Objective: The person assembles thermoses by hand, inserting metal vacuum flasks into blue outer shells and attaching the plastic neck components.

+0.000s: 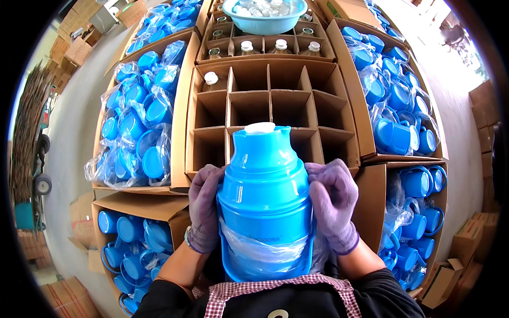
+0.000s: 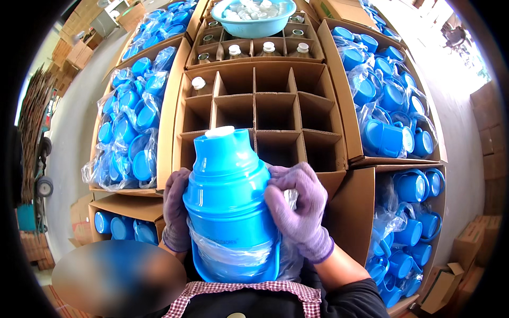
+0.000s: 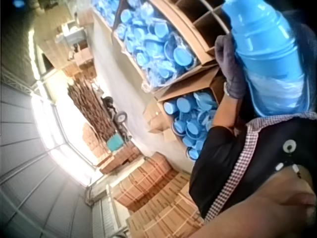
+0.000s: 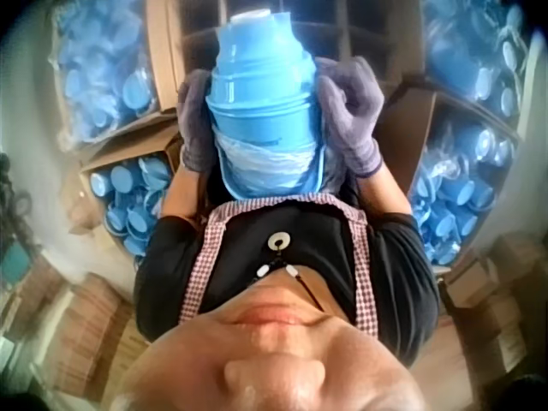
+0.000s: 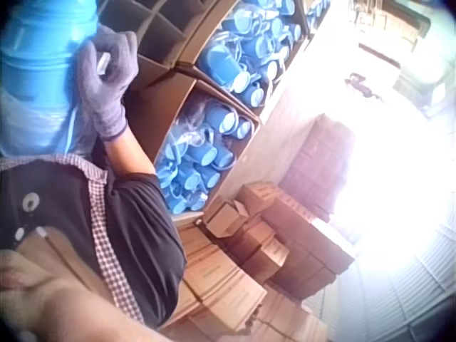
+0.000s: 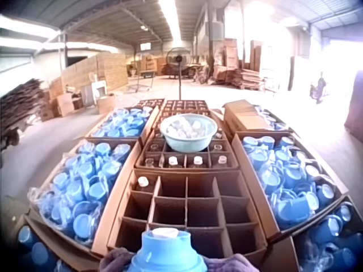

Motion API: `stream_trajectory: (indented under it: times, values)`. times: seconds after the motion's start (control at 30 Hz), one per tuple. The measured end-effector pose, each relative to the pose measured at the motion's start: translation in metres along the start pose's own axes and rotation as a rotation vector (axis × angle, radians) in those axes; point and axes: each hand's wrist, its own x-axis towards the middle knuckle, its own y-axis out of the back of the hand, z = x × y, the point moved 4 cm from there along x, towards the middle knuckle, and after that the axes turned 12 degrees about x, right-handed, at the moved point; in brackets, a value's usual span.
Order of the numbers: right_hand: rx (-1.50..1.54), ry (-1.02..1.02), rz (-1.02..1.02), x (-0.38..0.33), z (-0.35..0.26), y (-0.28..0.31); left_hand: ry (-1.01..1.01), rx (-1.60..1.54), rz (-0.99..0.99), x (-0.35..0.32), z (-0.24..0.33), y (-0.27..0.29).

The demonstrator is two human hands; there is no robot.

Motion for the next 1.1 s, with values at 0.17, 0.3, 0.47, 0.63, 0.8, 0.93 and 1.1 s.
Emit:
stream_trajectory:
  times: [0.17,0.3,0.47,0.63,0.8,0.93,1.1]
  values:
    - [0.544,-0.378,0.026,-0.004,0.071,0.004,-0.036,0.205,0.045,-0.013,0.061,0.001]
    - [0.641,-0.718,-0.125,-0.006,0.123,-0.019,-0.384,0.662,-0.116,-0.02,0.13,-0.031]
    - [0.761,-0.614,-0.007,-0.004,0.111,-0.013,-0.374,0.693,-0.094,-0.004,0.126,-0.035]
    - [0.36,-0.188,0.01,0.0,-0.001,-0.005,-0.112,0.267,0.033,0.012,0.03,0.019]
    - [-0.27,0.405,-0.588,0.008,-0.105,-0.082,0.692,-0.754,-0.691,0.032,-0.083,-0.026]
    - [0.041,0.235,-0.318,0.091,-0.09,-0.016,0.502,-0.836,-0.881,0.04,-0.035,-0.061]
    - [0.525,-0.271,-0.74,0.092,-0.127,-0.05,0.225,-0.806,-1.007,0.03,0.056,-0.086]
